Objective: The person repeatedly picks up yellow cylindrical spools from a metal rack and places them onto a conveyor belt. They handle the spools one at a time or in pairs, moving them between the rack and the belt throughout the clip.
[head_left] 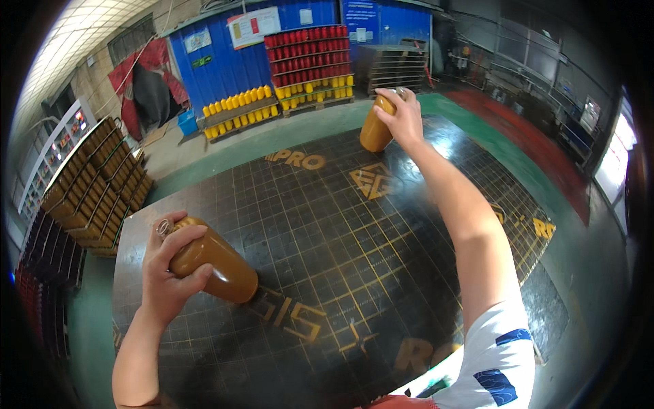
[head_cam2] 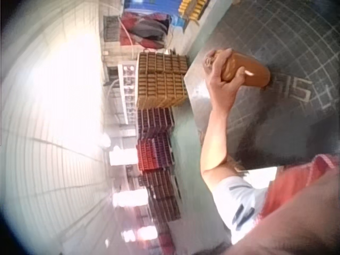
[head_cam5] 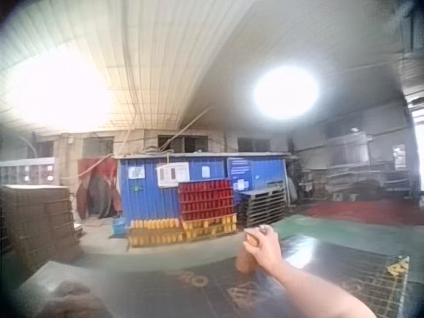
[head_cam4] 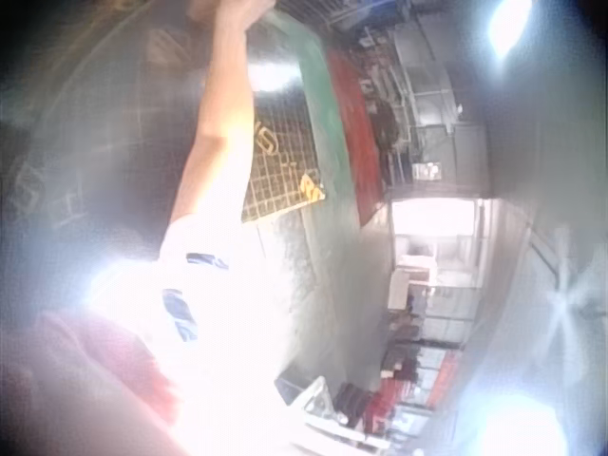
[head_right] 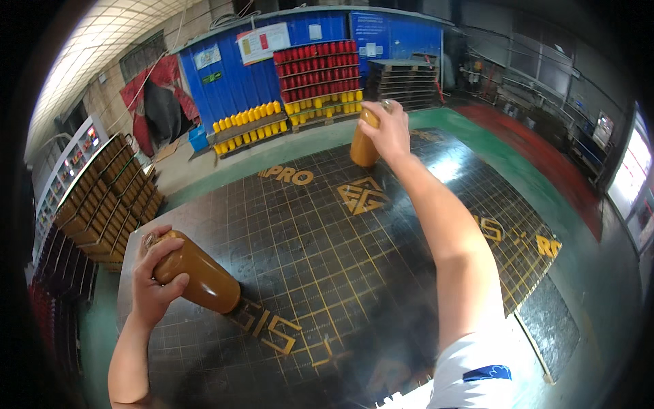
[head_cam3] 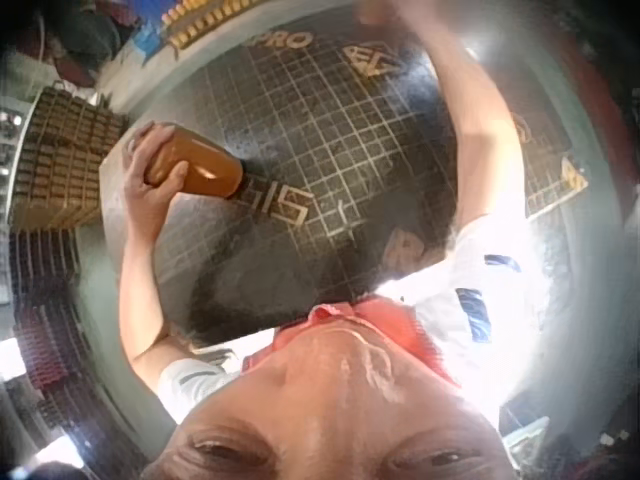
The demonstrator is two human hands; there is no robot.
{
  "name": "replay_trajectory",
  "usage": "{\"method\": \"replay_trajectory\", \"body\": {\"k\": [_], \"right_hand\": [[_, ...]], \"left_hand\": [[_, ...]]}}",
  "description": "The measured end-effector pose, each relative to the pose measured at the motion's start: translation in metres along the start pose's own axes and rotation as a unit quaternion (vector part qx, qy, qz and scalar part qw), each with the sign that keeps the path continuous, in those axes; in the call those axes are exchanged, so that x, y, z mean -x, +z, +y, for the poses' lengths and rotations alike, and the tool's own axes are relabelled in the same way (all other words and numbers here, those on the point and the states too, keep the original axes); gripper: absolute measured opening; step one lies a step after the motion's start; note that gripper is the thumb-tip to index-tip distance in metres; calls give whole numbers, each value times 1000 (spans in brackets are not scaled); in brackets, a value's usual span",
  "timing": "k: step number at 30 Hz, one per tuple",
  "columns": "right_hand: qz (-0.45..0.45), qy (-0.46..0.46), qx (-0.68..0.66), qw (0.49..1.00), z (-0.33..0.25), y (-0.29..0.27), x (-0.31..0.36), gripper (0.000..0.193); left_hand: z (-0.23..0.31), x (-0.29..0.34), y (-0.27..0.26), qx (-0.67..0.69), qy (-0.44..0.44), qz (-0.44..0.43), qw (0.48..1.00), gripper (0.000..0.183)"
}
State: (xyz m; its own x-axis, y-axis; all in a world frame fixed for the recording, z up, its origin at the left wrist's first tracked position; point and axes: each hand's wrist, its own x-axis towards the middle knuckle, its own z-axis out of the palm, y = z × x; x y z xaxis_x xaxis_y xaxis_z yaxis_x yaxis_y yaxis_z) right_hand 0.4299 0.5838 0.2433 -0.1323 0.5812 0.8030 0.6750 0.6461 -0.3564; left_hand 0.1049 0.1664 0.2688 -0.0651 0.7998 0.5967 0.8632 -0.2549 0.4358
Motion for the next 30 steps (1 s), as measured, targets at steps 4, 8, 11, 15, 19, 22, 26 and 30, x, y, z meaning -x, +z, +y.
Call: {"method": "replay_trajectory", "body": {"k": [4, 8, 11, 15, 19, 22, 26, 30], "right_hand": [[86, -8, -84, 993, -35, -97, 91, 44], [124, -19, -133, 983, -196, -142, 222, 45], [165, 13, -115, 979, -310, -264, 300, 39], [280, 130, -111, 945, -379, -361, 515, 36], [348, 308, -70, 883, -448, -504, 587, 44], [497, 308, -103, 804, -492, -550, 720, 53], [636, 395, -106, 654, -534, -602, 874, 58], [700, 468, -254, 475, -528, -658, 1025, 58]], "left_hand": [[-18, 1, 15, 25, 63, -8, 998, 51], [-81, 33, -30, 21, 199, -6, 980, 49], [-23, 48, -36, 135, 282, -43, 949, 47], [69, 152, 39, 307, 368, -224, 849, 45], [227, 189, 51, 432, 331, -421, 726, 49], [296, 287, 84, 502, 331, -537, 592, 48], [365, 445, 119, 587, 129, -675, 428, 54], [427, 621, 171, 550, -101, -781, 278, 69]]}}
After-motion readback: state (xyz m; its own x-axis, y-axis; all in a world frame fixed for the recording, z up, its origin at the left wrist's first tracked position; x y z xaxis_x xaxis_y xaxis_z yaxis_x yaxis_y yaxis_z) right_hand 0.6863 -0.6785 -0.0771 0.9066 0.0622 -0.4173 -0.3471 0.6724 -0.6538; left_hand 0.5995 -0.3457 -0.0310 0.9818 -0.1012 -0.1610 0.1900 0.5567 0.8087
